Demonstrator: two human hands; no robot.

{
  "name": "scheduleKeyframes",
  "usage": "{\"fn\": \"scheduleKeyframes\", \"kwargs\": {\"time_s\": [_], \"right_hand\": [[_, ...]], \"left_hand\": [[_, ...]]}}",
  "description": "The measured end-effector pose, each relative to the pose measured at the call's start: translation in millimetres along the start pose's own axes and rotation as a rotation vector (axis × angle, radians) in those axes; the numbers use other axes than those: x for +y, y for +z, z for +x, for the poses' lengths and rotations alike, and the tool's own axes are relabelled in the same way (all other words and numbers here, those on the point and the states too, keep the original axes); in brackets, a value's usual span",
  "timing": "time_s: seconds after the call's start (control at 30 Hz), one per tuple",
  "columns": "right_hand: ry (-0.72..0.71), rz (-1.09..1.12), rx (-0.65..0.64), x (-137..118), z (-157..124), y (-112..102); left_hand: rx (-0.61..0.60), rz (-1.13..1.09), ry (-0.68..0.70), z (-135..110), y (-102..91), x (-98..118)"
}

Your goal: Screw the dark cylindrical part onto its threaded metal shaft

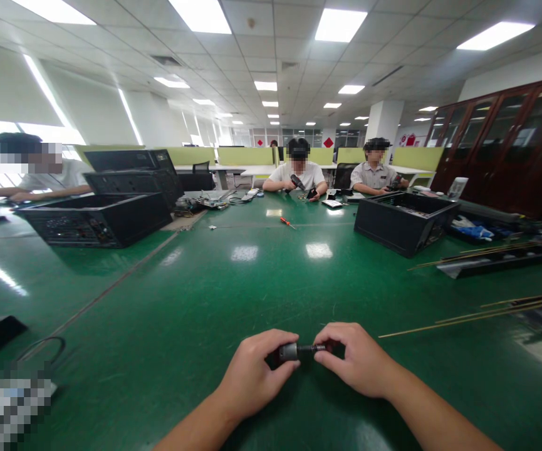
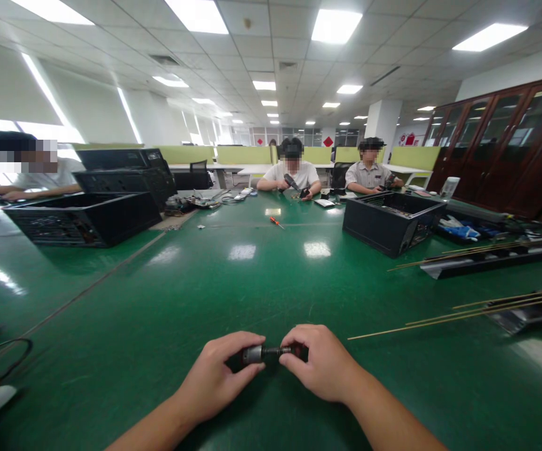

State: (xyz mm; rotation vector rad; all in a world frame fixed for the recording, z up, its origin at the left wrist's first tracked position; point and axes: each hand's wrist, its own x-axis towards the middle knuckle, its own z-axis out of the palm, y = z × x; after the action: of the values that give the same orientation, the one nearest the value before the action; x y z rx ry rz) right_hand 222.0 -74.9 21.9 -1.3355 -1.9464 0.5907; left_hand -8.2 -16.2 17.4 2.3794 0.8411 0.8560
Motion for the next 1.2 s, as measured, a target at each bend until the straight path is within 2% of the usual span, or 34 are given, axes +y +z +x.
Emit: {"fn": "scheduleKeyframes", "kwargs": {"time_s": [1.2], "right_hand": [[0.05,-0.03,0.005,-0.8,0.1,-6.0]], "left_hand": [[0.041,0.042,0.011,1.3,-2.9,-1.9]]}}
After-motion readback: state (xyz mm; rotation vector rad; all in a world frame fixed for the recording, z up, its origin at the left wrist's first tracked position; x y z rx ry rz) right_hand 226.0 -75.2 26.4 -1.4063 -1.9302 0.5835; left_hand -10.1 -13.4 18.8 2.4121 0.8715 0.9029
